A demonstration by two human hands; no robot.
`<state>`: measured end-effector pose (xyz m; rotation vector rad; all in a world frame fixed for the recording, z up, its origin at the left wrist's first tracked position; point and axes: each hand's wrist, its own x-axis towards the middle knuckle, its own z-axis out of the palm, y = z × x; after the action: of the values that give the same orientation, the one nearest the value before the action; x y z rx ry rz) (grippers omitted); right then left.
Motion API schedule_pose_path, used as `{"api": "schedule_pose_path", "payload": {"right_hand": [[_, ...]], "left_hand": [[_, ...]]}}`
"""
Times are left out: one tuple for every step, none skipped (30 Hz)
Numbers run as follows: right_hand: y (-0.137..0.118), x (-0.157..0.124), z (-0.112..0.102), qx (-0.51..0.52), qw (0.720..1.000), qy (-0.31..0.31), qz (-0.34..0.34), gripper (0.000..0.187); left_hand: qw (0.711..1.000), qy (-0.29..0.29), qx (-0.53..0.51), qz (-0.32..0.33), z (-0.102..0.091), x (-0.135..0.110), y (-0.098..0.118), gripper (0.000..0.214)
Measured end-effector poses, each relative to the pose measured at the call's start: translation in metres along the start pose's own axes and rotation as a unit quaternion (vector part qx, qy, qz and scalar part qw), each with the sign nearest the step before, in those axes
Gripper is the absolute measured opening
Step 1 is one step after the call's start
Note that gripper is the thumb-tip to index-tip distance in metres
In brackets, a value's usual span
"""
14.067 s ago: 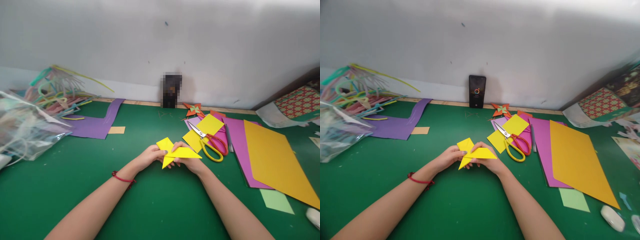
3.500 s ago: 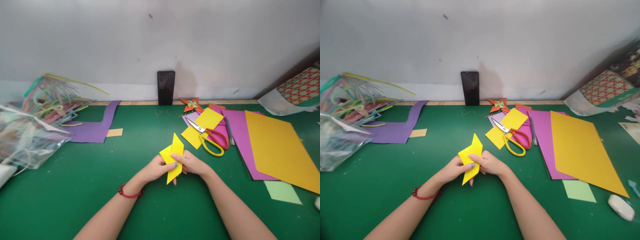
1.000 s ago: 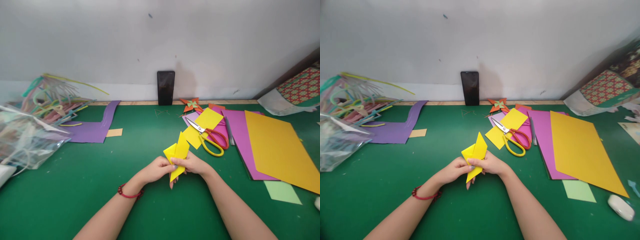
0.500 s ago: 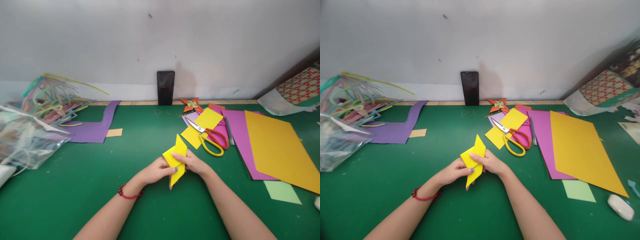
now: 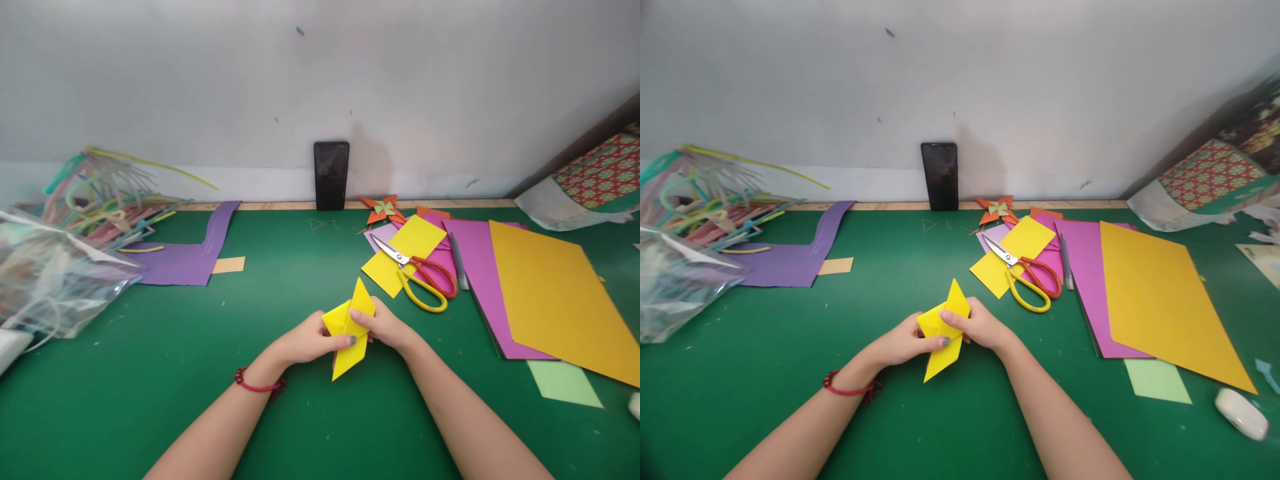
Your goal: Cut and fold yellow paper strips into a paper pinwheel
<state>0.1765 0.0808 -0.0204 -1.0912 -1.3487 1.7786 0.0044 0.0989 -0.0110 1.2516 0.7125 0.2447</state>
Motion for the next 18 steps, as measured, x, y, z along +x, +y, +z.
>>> {"api": "schedule_pose_path", "payload": {"right_hand": [[-0.0017, -0.0005, -0.0001, 0.002, 1.000, -0.002, -0.004, 0.048], [-0.0033, -0.0009, -0.0002, 0.001, 1.000, -0.004, -0.005, 0.046], [-0.0048, -0.0012, -0.0003, -0.001, 1.000, -0.007, -0.006, 0.044], [-0.0060, -0.0013, -0.0004, -0.003, 1.000, -0.009, -0.005, 0.042], [-0.0069, -0.0013, -0.0006, -0.002, 1.000, -0.010, -0.004, 0.042], [-0.0076, -0.0013, -0.0007, 0.002, 1.000, -0.010, -0.002, 0.041], [-0.0081, -0.0011, -0.0009, 0.010, 1.000, -0.008, 0.002, 0.041], [-0.0086, -0.0009, -0.0010, 0.020, 1.000, -0.008, 0.007, 0.040], [-0.0091, -0.0008, -0.0011, 0.030, 0.999, -0.010, 0.012, 0.039], [-0.0096, -0.0007, -0.0013, 0.038, 0.999, -0.014, 0.018, 0.039], [-0.0102, -0.0007, -0.0016, 0.043, 0.999, -0.019, 0.024, 0.038], [-0.0106, -0.0007, -0.0021, 0.045, 0.998, -0.026, 0.030, 0.038], [-0.0110, -0.0008, -0.0027, 0.045, 0.998, -0.031, 0.035, 0.038], [-0.0113, -0.0009, -0.0034, 0.045, 0.998, -0.033, 0.040, 0.038], [-0.0114, -0.0010, -0.0042, 0.046, 0.997, -0.033, 0.045, 0.038], [-0.0115, -0.0010, -0.0048, 0.047, 0.997, -0.033, 0.050, 0.038], [-0.0115, -0.0011, -0.0054, 0.049, 0.997, -0.032, 0.055, 0.039], [-0.0117, -0.0011, -0.0057, 0.052, 0.996, -0.029, 0.060, 0.039]], "left_hand": [[1.000, -0.005, 0.005, -0.006, -0.0007, -0.0004, -0.0001, 0.024], [1.000, -0.008, 0.010, -0.011, -0.0013, -0.0006, -0.0003, 0.023], [1.000, -0.009, 0.012, -0.013, -0.0016, -0.0008, -0.0003, 0.023], [1.000, -0.008, 0.017, -0.012, -0.0016, -0.0010, -0.0003, 0.022], [1.000, -0.005, 0.025, -0.010, -0.0012, -0.0011, -0.0001, 0.022], [0.999, -0.001, 0.038, -0.004, -0.0005, -0.0011, 0.0001, 0.022], [0.999, 0.003, 0.052, 0.006, 0.0004, -0.0011, 0.0004, 0.023], [0.998, 0.005, 0.065, 0.018, 0.0013, -0.0010, 0.0006, 0.024], [0.997, 0.001, 0.073, 0.034, 0.0020, -0.0008, 0.0006, 0.026], [0.996, -0.006, 0.074, 0.050, 0.0026, -0.0004, 0.0004, 0.031], [0.995, -0.017, 0.069, 0.065, 0.0029, 0.0000, -0.0001, 0.037], [0.995, -0.028, 0.059, 0.075, 0.0030, 0.0004, -0.0007, 0.042], [0.995, -0.033, 0.048, 0.079, 0.0029, 0.0009, -0.0015, 0.045], [0.996, -0.036, 0.037, 0.079, 0.0026, 0.0014, -0.0023, 0.046], [0.996, -0.035, 0.028, 0.076, 0.0023, 0.0018, -0.0030, 0.046], [0.996, -0.035, 0.022, 0.073, 0.0019, 0.0021, -0.0036, 0.045], [0.997, -0.036, 0.020, 0.072, 0.0014, 0.0023, -0.0041, 0.043], [0.996, -0.036, 0.021, 0.075, 0.0010, 0.0025, -0.0043, 0.042]]}}
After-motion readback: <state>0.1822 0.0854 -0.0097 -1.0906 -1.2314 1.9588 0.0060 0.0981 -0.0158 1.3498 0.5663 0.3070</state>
